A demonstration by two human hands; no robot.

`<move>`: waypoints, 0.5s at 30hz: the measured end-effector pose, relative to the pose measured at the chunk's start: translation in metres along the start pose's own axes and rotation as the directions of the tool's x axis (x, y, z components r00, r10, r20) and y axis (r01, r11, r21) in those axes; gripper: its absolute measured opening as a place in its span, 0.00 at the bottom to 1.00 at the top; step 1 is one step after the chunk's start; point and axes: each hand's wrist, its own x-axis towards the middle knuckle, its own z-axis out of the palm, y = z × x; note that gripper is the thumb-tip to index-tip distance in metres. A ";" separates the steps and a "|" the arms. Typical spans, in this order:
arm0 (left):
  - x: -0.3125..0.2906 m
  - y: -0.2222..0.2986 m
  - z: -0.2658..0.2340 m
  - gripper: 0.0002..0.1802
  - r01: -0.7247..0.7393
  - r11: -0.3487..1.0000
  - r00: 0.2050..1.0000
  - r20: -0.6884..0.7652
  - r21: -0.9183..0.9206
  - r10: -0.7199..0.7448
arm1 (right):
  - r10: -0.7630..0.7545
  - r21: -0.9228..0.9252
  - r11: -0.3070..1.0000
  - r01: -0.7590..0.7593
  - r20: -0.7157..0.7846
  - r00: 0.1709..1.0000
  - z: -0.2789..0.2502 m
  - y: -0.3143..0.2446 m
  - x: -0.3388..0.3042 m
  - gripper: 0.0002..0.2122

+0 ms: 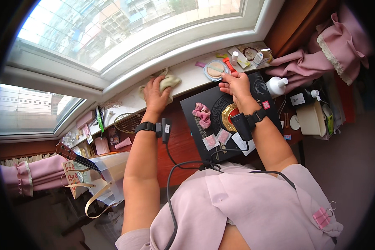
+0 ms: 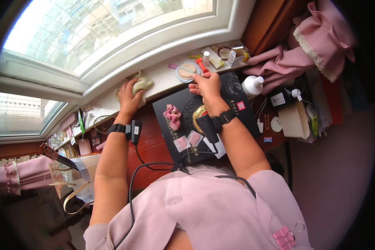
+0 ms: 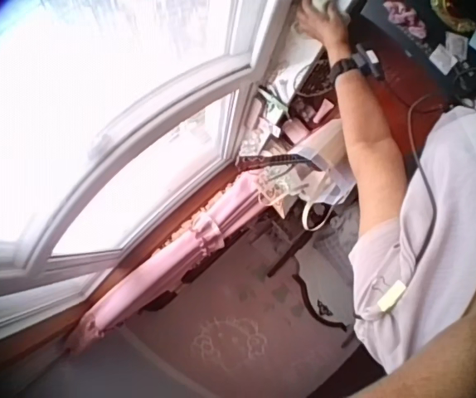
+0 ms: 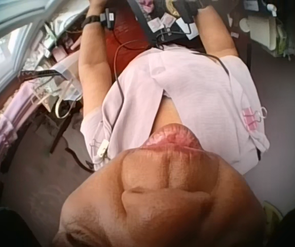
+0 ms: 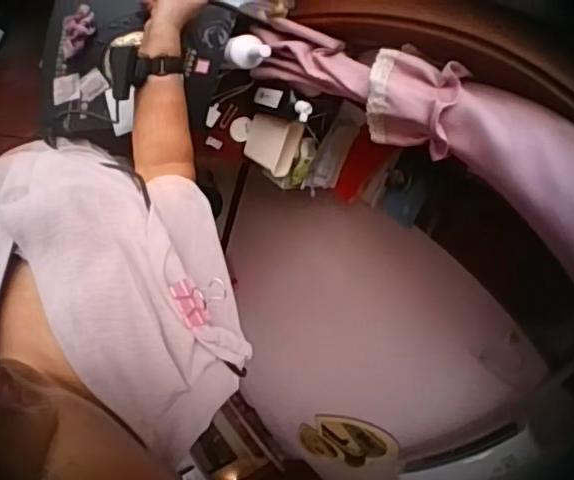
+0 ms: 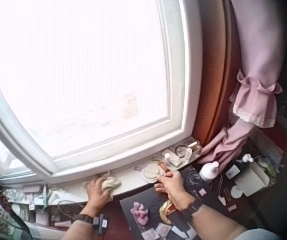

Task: The person wipes a pair of glasses with a cloth, cleans a racket, and handles various items on a desk including a makeup compact and small packets.

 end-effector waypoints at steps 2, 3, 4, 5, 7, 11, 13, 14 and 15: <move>-0.001 0.000 0.000 0.25 -0.005 1.000 1.000 -0.020 0.015 0.005 | -0.008 -0.003 1.000 0.008 -0.017 1.000 0.003 0.001 0.000 0.17; -0.001 0.001 0.000 0.25 -0.002 1.000 1.000 -0.021 0.018 0.003 | -0.006 -0.021 1.000 0.006 -0.017 1.000 0.002 0.002 0.002 0.17; -0.002 0.003 0.000 0.24 -0.016 1.000 0.999 -0.039 0.025 0.017 | -0.005 -0.038 0.999 0.004 -0.018 1.000 0.002 0.002 0.003 0.18; -0.003 0.004 0.000 0.24 -0.030 0.999 0.998 -0.057 0.033 0.032 | -0.004 -0.037 0.999 0.003 -0.015 1.000 0.003 0.003 0.004 0.18; -0.004 0.010 -0.002 0.24 -0.021 0.999 0.998 -0.053 0.049 0.024 | -0.015 -0.069 0.998 0.011 -0.061 0.998 0.004 0.003 0.003 0.18; -0.001 0.036 -0.012 0.24 -0.068 0.954 0.997 -0.008 0.291 0.073 | 0.002 -0.039 0.999 -0.005 -0.070 0.998 0.001 0.000 -0.003 0.20; 0.004 0.061 -0.022 0.23 -0.129 0.941 0.985 -0.071 0.312 0.158 | 0.018 -0.030 0.999 -0.018 -0.008 1.000 -0.005 0.001 -0.013 0.22; 0.008 0.073 -0.023 0.21 -0.185 0.924 0.962 -0.131 0.335 0.240 | 0.033 -0.054 0.998 -0.034 -0.012 0.999 -0.007 0.000 -0.020 0.20; 0.013 0.080 -0.022 0.21 -0.193 0.924 0.960 -0.129 0.331 0.247 | 0.030 -0.051 0.998 -0.031 -0.020 0.999 -0.011 0.001 -0.023 0.20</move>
